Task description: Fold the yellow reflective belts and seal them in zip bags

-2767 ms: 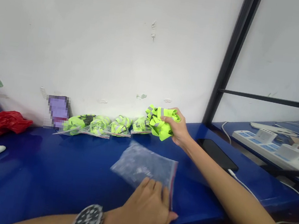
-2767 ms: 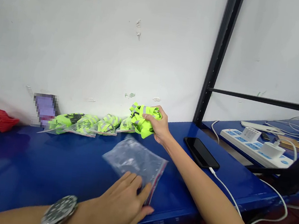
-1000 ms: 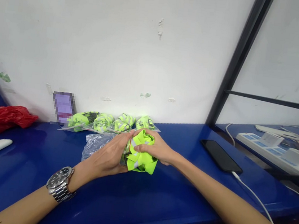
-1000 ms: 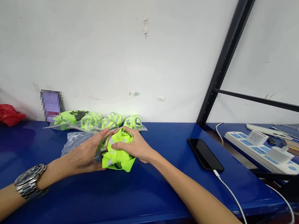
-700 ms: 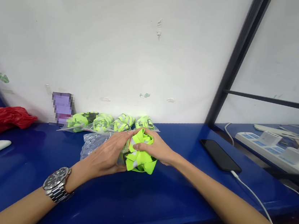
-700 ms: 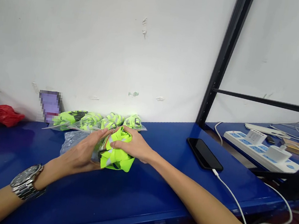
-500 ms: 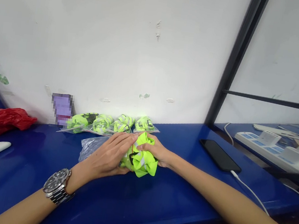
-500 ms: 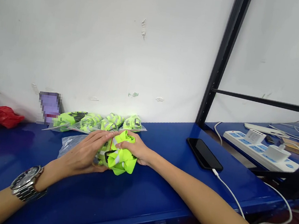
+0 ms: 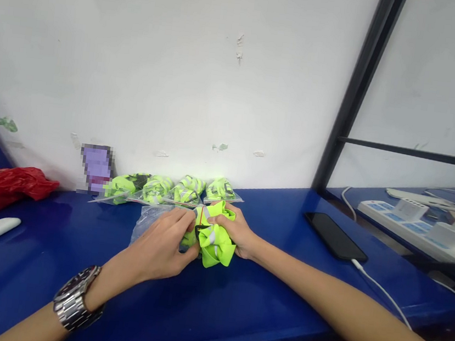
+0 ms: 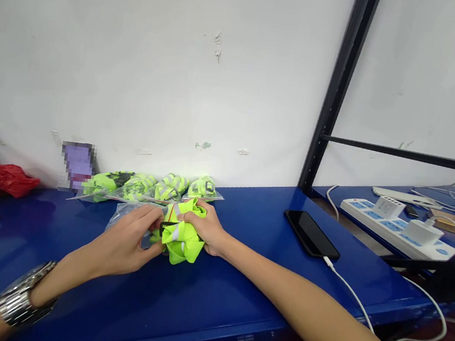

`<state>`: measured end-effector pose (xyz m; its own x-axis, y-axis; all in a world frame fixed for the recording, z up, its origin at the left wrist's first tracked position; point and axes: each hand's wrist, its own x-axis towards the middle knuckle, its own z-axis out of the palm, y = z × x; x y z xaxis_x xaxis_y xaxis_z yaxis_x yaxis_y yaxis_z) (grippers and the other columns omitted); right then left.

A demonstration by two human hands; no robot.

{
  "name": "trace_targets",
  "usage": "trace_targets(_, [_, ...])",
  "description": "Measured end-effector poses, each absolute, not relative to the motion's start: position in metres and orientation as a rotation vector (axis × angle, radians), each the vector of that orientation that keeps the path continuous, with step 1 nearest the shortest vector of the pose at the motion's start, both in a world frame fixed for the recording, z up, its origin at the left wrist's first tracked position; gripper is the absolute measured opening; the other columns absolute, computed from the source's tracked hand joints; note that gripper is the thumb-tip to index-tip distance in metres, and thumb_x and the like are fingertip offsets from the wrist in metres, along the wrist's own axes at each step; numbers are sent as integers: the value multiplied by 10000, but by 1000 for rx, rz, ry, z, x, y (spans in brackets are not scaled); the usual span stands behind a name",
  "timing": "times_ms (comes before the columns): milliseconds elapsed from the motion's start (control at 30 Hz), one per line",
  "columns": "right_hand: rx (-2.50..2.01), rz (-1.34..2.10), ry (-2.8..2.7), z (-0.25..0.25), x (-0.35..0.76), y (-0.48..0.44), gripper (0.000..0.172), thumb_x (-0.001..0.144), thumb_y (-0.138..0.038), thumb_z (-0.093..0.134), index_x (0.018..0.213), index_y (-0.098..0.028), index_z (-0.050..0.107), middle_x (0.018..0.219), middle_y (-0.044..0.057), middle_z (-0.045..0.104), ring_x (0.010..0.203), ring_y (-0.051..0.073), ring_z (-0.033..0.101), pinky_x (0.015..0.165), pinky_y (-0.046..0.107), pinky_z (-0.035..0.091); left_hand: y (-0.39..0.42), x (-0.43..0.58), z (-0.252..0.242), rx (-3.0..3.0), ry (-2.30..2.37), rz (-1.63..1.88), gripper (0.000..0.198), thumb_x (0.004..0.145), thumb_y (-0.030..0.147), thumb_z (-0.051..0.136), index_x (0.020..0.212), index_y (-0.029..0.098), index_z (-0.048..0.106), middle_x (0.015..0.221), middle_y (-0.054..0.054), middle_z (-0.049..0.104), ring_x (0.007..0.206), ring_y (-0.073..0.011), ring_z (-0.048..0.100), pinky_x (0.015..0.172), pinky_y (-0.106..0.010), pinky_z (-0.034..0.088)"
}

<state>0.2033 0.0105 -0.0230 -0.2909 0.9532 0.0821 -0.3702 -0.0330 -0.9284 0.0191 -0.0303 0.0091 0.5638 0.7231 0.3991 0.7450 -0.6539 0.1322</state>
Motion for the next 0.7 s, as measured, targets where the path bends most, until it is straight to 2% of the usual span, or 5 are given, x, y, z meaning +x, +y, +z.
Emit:
trace_targets(167, [-758,1547,-1111,-24,205,17,345,578,-239,758,878,-195,595,735,-11,658,631,166,629,577,282,527,-24,16,9,-2731,-1422,-745,121,866,240,419,750,205,425,693,13,497,622,-146,449,587,-286,329])
trace_targets(267, [-713,1457,-1117,-24,208,22,333,604,-264,758,889,-192,599,767,-3,665,676,178,642,624,302,538,-26,19,10,-2659,-1641,-1076,186,873,295,441,713,202,450,607,38,468,541,-122,424,536,-265,309])
trace_targets(400, [-727,1216,-1315,-24,212,24,321,656,-291,745,927,-194,601,806,-1,638,699,160,611,632,279,509,-35,32,6,-2673,-1785,-1430,199,865,336,464,717,204,458,601,48,443,541,-114,415,509,-246,310])
trace_targets(567, [-814,754,-1597,-27,215,21,280,713,-289,689,962,-193,604,802,-3,601,734,157,563,697,283,466,-41,40,1,-2869,-1577,-1250,141,864,232,411,727,211,387,665,40,437,611,-126,401,578,-266,318])
trace_targets(700, [-871,707,-1632,-31,216,23,300,720,-302,672,990,-192,599,837,13,613,772,180,573,726,306,467,-36,32,4,-3111,-1625,-1124,152,910,307,408,793,210,423,767,20,472,716,-146,433,654,-283,349])
